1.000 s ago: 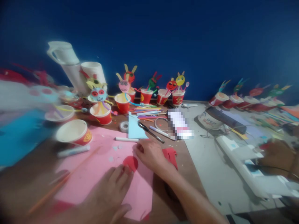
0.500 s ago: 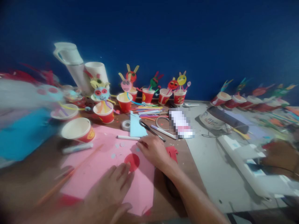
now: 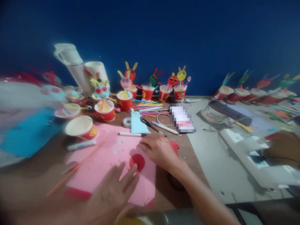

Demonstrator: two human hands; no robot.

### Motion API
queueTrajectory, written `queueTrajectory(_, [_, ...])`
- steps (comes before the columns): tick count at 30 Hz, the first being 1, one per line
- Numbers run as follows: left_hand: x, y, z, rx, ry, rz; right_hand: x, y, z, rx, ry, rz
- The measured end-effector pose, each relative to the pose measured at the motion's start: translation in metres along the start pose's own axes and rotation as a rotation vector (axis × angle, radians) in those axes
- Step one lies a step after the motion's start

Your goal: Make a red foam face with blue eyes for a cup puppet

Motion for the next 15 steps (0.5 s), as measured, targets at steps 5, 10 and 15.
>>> queueTrajectory(5, [0.014, 0.007, -0.002, 0.029, 0.039, -0.013, 0.011, 0.037, -0.004, 0.024, 0.034, 0.044])
queueTrajectory(10, [0.019, 0.014, -0.007, 0.026, 0.002, 0.101, 0.015, 0.08, -0.012, 0.026, 0.001, 0.122])
queueTrajectory(15, [0.012, 0.017, -0.011, 0.03, -0.021, 0.168, 0.001, 0.113, -0.028, 0.123, 0.02, 0.075])
Point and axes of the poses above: each hand's wrist, its own y-axis away from the middle knuckle, its own x-axis out of the back of the hand, z = x × y, the point moved 1 cm from there along -y, towards the middle knuckle, and after that the axes turned 1 degree about y, right-handed, at the moved point
